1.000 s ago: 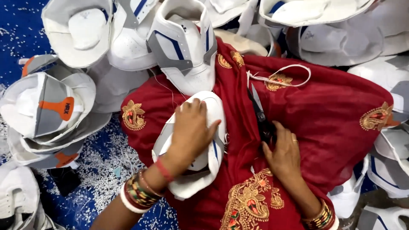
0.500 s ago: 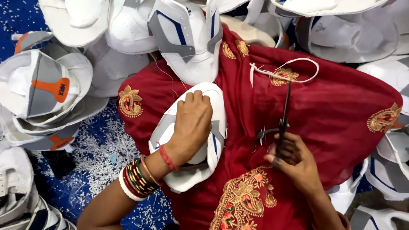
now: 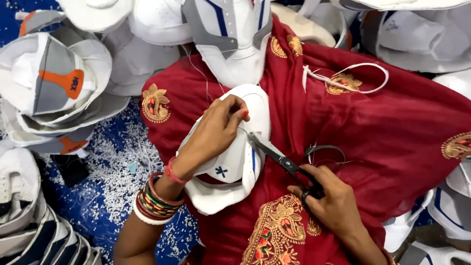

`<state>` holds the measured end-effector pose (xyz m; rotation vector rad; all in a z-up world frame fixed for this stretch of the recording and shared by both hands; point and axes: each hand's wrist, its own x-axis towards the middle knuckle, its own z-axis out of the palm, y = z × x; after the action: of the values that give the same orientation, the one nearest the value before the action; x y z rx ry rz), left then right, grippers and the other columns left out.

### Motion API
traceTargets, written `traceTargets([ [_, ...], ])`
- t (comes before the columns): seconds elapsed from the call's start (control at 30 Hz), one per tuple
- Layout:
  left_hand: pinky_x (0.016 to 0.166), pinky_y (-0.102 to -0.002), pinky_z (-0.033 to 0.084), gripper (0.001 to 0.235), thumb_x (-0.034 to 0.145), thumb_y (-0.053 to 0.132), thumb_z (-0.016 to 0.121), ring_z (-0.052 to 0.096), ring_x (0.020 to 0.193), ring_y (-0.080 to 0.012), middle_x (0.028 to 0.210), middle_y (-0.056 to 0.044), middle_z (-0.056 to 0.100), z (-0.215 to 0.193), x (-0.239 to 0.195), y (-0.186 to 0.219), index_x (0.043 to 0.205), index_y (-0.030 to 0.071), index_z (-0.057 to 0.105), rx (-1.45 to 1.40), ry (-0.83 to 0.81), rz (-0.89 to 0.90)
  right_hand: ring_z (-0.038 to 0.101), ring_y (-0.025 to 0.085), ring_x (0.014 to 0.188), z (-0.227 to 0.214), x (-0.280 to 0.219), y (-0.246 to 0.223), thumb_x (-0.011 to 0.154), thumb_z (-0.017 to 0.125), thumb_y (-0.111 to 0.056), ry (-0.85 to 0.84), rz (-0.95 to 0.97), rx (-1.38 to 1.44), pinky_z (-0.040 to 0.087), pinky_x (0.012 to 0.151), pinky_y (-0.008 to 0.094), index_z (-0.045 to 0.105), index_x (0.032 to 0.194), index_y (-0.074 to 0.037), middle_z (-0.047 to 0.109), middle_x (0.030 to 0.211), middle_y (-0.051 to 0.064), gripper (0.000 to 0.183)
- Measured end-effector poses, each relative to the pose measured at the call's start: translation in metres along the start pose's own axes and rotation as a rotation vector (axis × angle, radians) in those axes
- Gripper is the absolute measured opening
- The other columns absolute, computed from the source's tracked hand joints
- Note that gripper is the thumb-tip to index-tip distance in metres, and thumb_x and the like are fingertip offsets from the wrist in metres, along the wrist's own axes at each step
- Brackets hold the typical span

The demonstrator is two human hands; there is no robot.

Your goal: The person trims excess material and loose threads from shoe upper components using scissors.

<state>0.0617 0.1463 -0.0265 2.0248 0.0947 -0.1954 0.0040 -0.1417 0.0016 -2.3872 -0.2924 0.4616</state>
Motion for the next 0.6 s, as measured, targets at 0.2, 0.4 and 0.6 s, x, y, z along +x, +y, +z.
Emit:
traceTargets([
  [0.2,0.078,-0.038,0.048,0.015,0.1,0.018,0.06,0.056,0.085,-0.0257,0.086,-0.008,0.069,-0.002,0.001,0.013,0.1,0.004,0.067,0.007,-0.053,-0.061,0.064,0.021,0.057,0.002,0.015,-0.013,0.072,0.088,-0.029,-0.037,0.023,-0.017,0.051,0.05,0.036,0.069,0.119,-0.006,0.066,0.082,0.009,0.055],
  [0.4,0.081,-0.036,0.047,0.014,0.1,0.016,0.061,0.057,0.087,-0.0225,0.085,-0.006,0.071,0.005,0.0,-0.001,0.1,0.004,0.067,0.02,0.009,0.044,0.071,0.029,0.072,0.007,0.017,-0.001,0.077,0.081,-0.021,-0.04,-0.113,-0.099,0.055,0.06,0.039,0.069,0.124,-0.006,0.07,0.095,0.012,0.051],
  [0.6,0.099,-0.044,0.038,0.026,0.105,0.026,0.057,0.051,0.118,-0.0306,0.121,-0.011,0.067,0.019,0.018,-0.024,0.119,0.005,0.059,0.056,0.133,0.16,0.07,0.028,0.071,0.0,0.009,-0.004,0.077,0.083,-0.024,-0.081,-0.058,-0.023,0.054,0.061,0.039,0.068,0.122,-0.004,0.068,0.091,0.012,0.051],
])
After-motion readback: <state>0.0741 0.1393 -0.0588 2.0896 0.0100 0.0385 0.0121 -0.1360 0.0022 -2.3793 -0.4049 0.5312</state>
